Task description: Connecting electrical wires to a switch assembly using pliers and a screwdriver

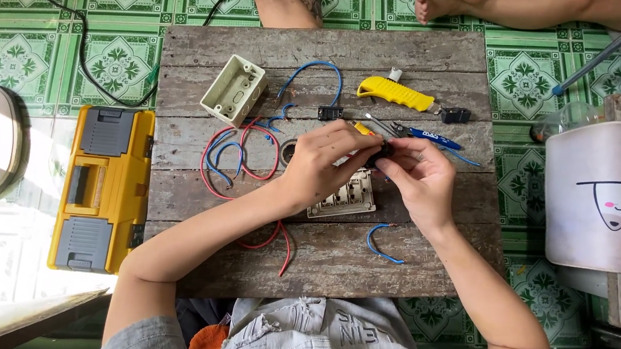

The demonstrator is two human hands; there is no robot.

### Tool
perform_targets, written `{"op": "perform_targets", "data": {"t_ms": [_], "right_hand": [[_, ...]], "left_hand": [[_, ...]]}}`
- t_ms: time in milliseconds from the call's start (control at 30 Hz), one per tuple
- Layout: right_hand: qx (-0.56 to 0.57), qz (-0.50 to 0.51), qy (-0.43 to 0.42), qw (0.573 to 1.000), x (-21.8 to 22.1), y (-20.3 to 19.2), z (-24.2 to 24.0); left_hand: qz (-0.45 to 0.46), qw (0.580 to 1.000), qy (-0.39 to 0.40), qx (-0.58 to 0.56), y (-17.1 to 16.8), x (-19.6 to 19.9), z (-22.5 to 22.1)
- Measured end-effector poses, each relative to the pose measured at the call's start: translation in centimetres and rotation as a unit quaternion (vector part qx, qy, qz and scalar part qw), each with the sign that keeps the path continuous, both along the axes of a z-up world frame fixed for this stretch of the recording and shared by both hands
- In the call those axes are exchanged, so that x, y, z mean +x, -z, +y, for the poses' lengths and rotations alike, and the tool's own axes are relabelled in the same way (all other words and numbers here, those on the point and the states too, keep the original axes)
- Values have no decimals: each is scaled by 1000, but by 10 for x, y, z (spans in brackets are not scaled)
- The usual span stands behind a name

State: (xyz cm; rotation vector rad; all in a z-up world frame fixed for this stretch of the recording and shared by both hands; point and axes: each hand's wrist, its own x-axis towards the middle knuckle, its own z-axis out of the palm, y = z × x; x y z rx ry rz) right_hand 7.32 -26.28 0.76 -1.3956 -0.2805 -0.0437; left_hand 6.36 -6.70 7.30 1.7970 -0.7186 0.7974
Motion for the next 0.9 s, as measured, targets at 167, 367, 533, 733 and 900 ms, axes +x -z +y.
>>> {"op": "perform_targets", "data": {"t_ms": [167,367,533,733,900], "right_hand": [[16,16,1,1000,-1,-1,1],[34,37,-5,999,0,2,0],[43,25,-10,999,5,12,-5],[51,21,-12,998,2,6,-2],[39,-2,-21,999,5,4,-8]], "left_hand": [[16,999,-22,-17,4,-2,-2],[63,998,7,-23,-2,-3,2],[78,995,61,0,-5,1,11],[73,989,95,82,-32,-7,18],[102,970,60,213,-56,-11,35]]}}
